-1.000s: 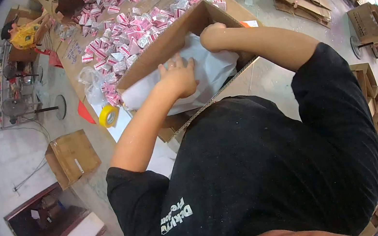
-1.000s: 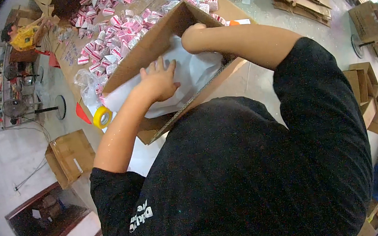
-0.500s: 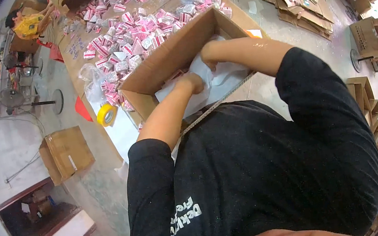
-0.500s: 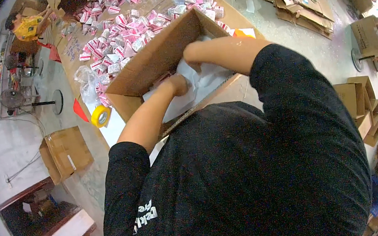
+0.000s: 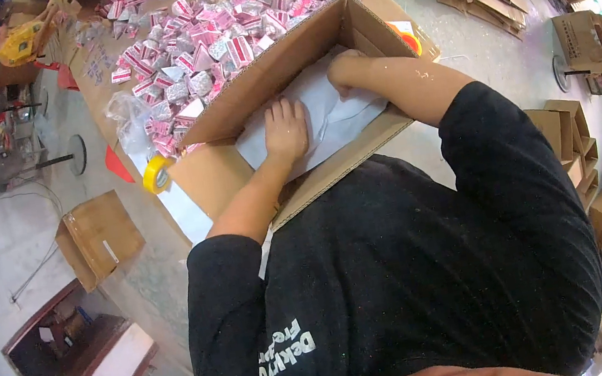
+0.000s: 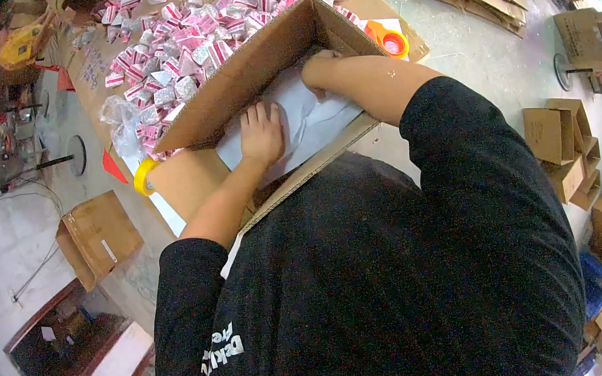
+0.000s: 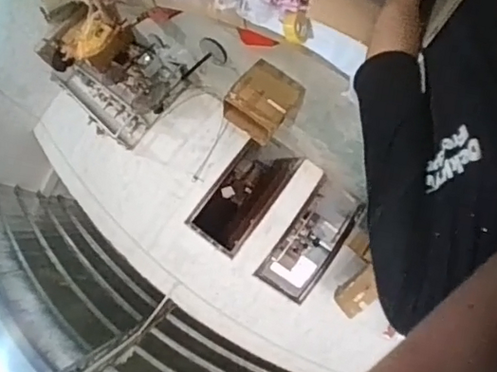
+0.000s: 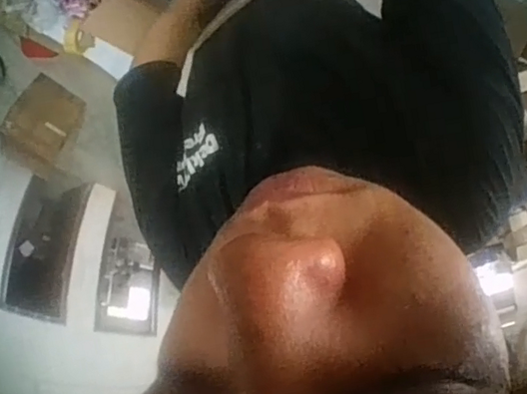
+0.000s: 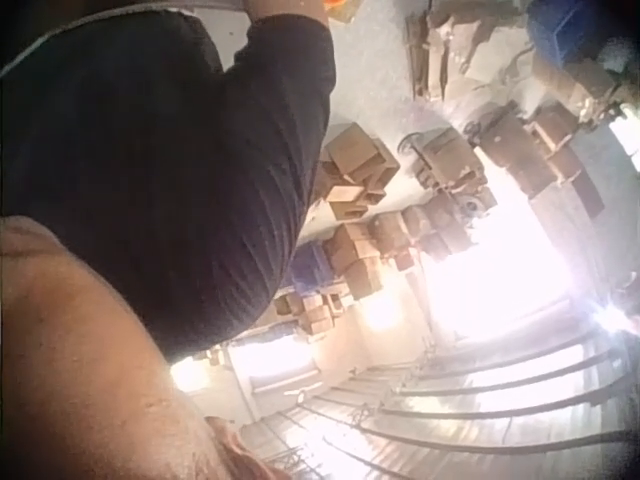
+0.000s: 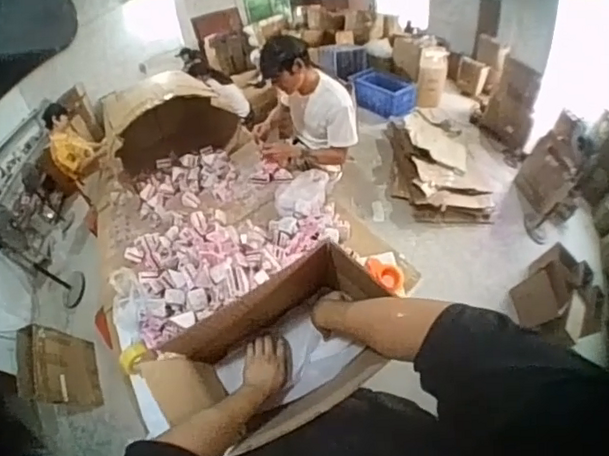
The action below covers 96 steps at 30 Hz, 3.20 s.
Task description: The person packs packaged items into cardboard boxes by hand, covers the items with protective sheets, folds the boxes closed, and seals them using a tape dispenser.
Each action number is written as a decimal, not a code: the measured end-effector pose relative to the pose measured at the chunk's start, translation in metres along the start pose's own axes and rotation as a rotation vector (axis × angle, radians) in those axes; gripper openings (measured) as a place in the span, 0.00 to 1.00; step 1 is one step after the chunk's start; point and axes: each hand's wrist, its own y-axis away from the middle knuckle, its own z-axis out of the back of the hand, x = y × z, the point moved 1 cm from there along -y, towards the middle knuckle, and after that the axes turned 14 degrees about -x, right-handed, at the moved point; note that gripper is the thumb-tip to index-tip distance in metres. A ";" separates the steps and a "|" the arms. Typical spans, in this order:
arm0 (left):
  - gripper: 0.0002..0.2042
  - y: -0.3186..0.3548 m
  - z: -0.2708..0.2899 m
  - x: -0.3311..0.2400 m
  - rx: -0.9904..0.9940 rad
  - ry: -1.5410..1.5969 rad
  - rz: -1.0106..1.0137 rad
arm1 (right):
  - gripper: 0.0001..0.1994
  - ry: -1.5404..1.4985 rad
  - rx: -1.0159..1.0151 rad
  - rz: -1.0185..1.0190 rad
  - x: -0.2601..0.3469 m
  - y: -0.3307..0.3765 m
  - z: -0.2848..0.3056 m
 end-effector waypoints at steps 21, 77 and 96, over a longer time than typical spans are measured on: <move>0.14 0.056 0.166 0.165 -0.413 1.709 0.121 | 0.14 -0.786 -0.205 0.736 -0.017 0.169 0.148; 0.32 0.075 0.386 0.220 -1.735 0.999 -0.506 | 0.12 -1.564 -1.692 0.518 -0.080 0.292 0.214; 0.23 0.020 0.174 0.140 -0.129 0.564 -0.132 | 0.17 -0.659 -0.795 -0.038 -0.061 0.147 0.032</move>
